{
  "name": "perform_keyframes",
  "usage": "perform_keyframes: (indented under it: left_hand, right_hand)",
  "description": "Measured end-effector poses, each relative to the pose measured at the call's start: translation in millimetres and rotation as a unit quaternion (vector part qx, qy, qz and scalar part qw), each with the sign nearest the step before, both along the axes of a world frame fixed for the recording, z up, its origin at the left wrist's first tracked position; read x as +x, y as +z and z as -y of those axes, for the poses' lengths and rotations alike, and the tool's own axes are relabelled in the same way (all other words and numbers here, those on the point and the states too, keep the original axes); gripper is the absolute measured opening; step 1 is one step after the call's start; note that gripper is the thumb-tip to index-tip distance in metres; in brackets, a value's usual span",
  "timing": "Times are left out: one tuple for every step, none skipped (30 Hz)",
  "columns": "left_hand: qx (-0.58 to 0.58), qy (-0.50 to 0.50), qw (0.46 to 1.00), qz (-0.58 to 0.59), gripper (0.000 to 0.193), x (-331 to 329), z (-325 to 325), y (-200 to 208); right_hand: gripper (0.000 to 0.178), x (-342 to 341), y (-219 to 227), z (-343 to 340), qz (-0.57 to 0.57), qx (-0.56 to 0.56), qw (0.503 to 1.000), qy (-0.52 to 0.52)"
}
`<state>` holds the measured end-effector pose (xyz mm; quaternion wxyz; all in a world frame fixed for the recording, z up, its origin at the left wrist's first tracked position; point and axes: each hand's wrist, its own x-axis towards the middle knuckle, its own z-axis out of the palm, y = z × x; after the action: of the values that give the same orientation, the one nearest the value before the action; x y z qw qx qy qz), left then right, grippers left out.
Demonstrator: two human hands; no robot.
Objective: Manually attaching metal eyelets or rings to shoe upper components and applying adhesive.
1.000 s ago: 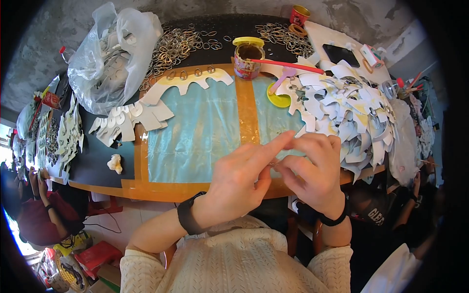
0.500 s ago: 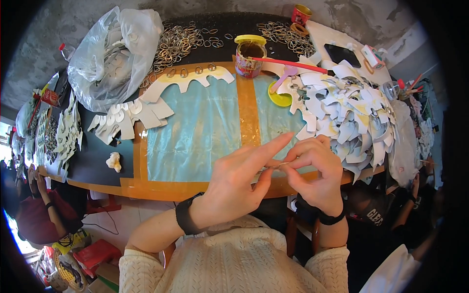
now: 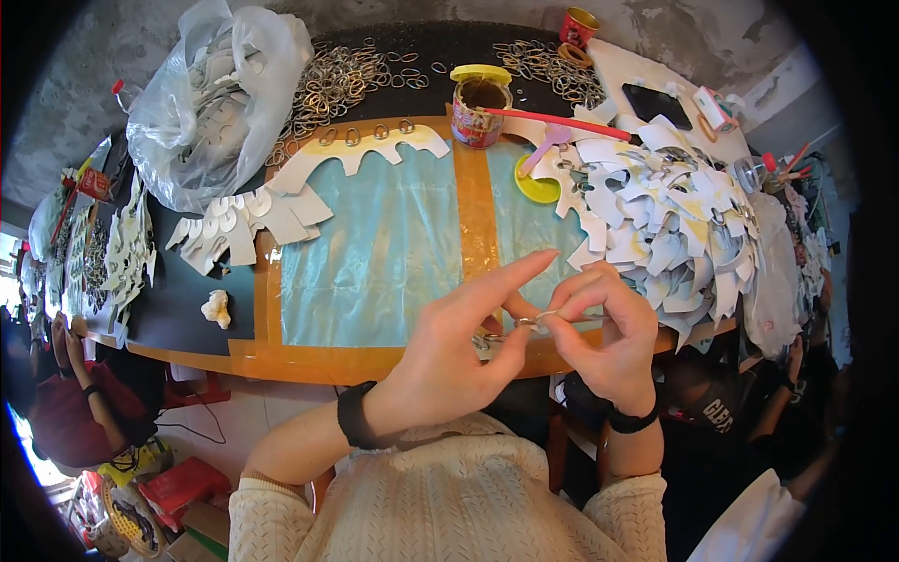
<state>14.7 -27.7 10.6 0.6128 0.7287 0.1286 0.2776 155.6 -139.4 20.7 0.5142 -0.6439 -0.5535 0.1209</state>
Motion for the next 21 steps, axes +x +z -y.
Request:
perform_keyframes:
  left_hand:
    - [-0.008, -0.004, 1.000, -0.011, 0.057, -1, 1, 4]
    - [-0.016, -0.008, 1.000, -0.023, 0.056, -1, 1, 7]
    - [-0.016, -0.008, 1.000, -0.023, 0.056, -1, 1, 4]
    - [-0.037, -0.020, 0.999, -0.023, 0.055, 0, 0, -1]
    - [-0.057, -0.031, 0.998, -0.024, 0.054, 0, -1, -3]
    - [-0.057, -0.032, 0.998, -0.024, 0.054, 0, -1, -3]
    - [-0.071, -0.034, 0.997, -0.018, 0.054, 0, 0, -2]
    - [-0.086, -0.036, 0.996, -0.013, 0.053, 0, 0, -1]
    - [-0.085, -0.036, 0.996, -0.013, 0.053, 0, 0, -1]
    - [-0.084, -0.040, 0.996, -0.013, 0.053, 0, -1, 0]
    - [-0.083, -0.044, 0.996, -0.013, 0.053, 1, -1, 1]
    - [-0.083, -0.044, 0.996, -0.013, 0.053, 1, -1, 1]
    - [-0.081, -0.053, 0.995, -0.016, 0.054, 2, -1, 3]
    - [-0.078, -0.061, 0.995, -0.018, 0.056, 2, -2, 3]
    - [-0.078, -0.062, 0.995, -0.018, 0.056, 3, -2, 4]
    - [-0.074, -0.068, 0.995, -0.015, 0.056, 3, -2, 4]
    - [-0.070, -0.074, 0.995, -0.012, 0.056, 3, -3, 5]
    - [-0.070, -0.074, 0.995, -0.013, 0.056, 3, -3, 6]
    - [-0.096, -0.084, 0.992, -0.024, 0.057, 4, -3, 7]
    - [-0.122, -0.094, 0.988, -0.034, 0.057, 4, -4, 8]
    - [-0.122, -0.094, 0.988, -0.034, 0.057, 4, -5, 6]
  right_hand:
    - [0.022, -2, 1, 2, -0.036, -0.018, 0.999, -0.010]
    - [0.024, -3, 1, 3, -0.072, -0.035, 0.997, -0.020]
    - [0.024, -6, 1, 4, -0.071, -0.036, 0.997, -0.021]
    - [0.027, -9, 1, 3, -0.114, -0.030, 0.993, -0.020]
    - [0.031, -10, 1, 3, -0.157, -0.024, 0.987, -0.020]
    - [0.031, -9, 1, 4, -0.157, -0.024, 0.987, -0.020]
    - [0.034, -7, 2, 5, -0.184, -0.028, 0.983, -0.009]
    - [0.036, -6, 2, 5, -0.210, -0.031, 0.977, 0.003]
    - [0.036, -6, 3, 5, -0.211, -0.031, 0.977, 0.003]
    - [0.037, -6, 5, 5, -0.250, -0.038, 0.968, 0.008]
    - [0.038, -6, 6, 4, -0.288, -0.045, 0.956, 0.013]
    - [0.038, -6, 6, 4, -0.289, -0.045, 0.956, 0.012]
    - [0.040, -6, 7, 4, -0.314, -0.050, 0.948, 0.012]
    - [0.041, -6, 7, 4, -0.339, -0.055, 0.939, 0.012]
    - [0.041, -6, 6, 4, -0.339, -0.055, 0.939, 0.012]
    - [0.042, -6, 6, 4, -0.346, -0.052, 0.937, 0.014]
    - [0.043, -7, 6, 4, -0.352, -0.050, 0.934, 0.016]
    - [0.043, -7, 6, 4, -0.353, -0.050, 0.934, 0.016]
    - [0.044, -8, 7, 4, -0.351, -0.056, 0.935, 0.014]
    - [0.045, -9, 7, 5, -0.349, -0.062, 0.935, 0.011]
    - [0.045, -8, 7, 5, -0.350, -0.062, 0.935, 0.011]
